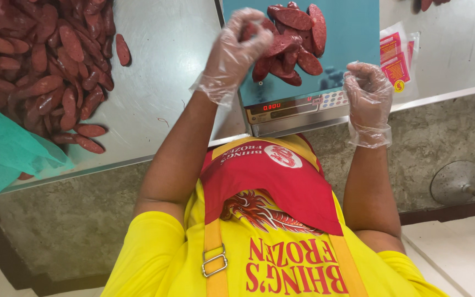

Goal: The person picks up individual pieces of cooked meat from a pile on a metal counter, places several pieces onto a digital scale to check their weight, and then transfers them into a plastic bag.

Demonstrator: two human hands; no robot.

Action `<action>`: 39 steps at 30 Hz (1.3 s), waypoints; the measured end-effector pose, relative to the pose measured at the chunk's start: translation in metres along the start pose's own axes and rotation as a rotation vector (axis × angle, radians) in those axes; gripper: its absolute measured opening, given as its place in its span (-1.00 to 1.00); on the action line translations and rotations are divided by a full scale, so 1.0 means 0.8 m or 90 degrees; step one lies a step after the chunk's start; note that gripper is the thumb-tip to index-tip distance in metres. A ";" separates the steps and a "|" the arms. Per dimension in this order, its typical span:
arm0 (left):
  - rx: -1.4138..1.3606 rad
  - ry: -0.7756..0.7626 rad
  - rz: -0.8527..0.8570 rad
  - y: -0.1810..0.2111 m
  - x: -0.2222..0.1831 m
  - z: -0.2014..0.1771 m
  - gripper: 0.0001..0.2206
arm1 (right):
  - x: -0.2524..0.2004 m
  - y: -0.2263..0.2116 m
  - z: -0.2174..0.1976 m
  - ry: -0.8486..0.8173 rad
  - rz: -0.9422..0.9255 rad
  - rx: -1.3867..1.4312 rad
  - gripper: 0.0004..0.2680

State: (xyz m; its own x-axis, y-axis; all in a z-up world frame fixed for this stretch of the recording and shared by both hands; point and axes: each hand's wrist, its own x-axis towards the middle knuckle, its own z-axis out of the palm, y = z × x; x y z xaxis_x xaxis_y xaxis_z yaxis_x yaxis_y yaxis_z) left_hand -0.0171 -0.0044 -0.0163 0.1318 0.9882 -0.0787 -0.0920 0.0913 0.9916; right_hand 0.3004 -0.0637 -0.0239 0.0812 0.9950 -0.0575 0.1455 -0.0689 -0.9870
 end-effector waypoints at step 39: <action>0.067 0.171 -0.299 0.003 -0.098 -0.118 -0.74 | 0.004 -0.023 0.028 -0.026 0.026 0.008 -0.88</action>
State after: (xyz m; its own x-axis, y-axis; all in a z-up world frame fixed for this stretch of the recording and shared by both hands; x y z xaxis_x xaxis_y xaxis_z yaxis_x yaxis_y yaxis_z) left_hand -0.1210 -0.0699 -0.0172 -0.1235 0.8418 -0.5254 0.0166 0.5312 0.8471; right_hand 0.2758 -0.0576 -0.0093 0.0466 0.9935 -0.1038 0.1308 -0.1091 -0.9854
